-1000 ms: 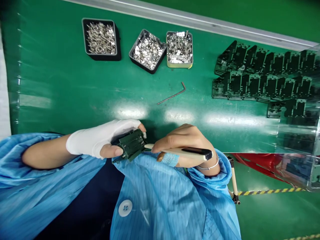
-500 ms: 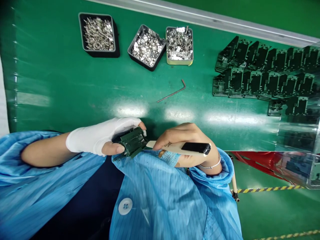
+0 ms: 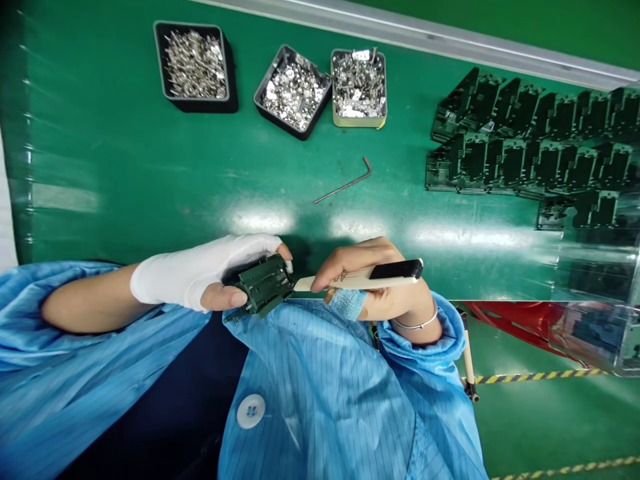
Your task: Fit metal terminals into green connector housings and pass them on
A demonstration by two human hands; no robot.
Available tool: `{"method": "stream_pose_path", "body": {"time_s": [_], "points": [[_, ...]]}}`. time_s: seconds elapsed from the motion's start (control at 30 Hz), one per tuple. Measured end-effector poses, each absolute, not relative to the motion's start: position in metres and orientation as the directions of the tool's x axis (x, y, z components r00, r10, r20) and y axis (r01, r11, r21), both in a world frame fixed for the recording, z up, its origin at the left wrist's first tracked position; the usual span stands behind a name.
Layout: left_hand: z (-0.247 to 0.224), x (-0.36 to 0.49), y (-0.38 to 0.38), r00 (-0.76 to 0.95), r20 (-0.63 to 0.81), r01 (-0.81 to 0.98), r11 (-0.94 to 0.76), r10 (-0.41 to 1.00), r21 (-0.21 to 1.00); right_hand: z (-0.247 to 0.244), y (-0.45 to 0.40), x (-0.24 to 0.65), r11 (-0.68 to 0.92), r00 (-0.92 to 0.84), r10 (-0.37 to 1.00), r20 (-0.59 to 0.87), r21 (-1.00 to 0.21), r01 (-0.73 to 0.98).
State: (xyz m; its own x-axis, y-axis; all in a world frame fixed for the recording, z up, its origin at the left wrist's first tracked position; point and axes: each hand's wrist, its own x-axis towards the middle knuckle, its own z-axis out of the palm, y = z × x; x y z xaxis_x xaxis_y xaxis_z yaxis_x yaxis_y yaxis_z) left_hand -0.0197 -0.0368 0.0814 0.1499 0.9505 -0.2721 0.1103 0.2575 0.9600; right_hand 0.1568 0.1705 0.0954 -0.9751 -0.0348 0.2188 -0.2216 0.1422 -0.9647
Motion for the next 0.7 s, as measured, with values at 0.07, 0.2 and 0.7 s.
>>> {"method": "stream_pose_path", "body": {"time_s": [0.07, 0.2, 0.7], "points": [[0.0814, -0.0199, -0.0369, 0.152, -0.271, 0.118, 0.255, 0.95, 0.96, 0.0941, 0.1706, 0.1567, 0.143, -0.98, -0.02, 0.199, -0.969, -0.2], [0.0815, -0.0197, -0.0368, 0.149, -0.277, 0.123, 0.26, 0.949, 0.958, 0.0933, 0.1706, 0.1563, 0.133, -0.983, -0.015, 0.185, -0.974, -0.185], [0.0818, -0.0205, -0.0369, 0.154, -0.266, 0.132, 0.247, 0.952, 0.96, 0.0965, 0.1718, 0.1602, 0.102, -0.982, -0.034, 0.185, -0.977, -0.187]]}}
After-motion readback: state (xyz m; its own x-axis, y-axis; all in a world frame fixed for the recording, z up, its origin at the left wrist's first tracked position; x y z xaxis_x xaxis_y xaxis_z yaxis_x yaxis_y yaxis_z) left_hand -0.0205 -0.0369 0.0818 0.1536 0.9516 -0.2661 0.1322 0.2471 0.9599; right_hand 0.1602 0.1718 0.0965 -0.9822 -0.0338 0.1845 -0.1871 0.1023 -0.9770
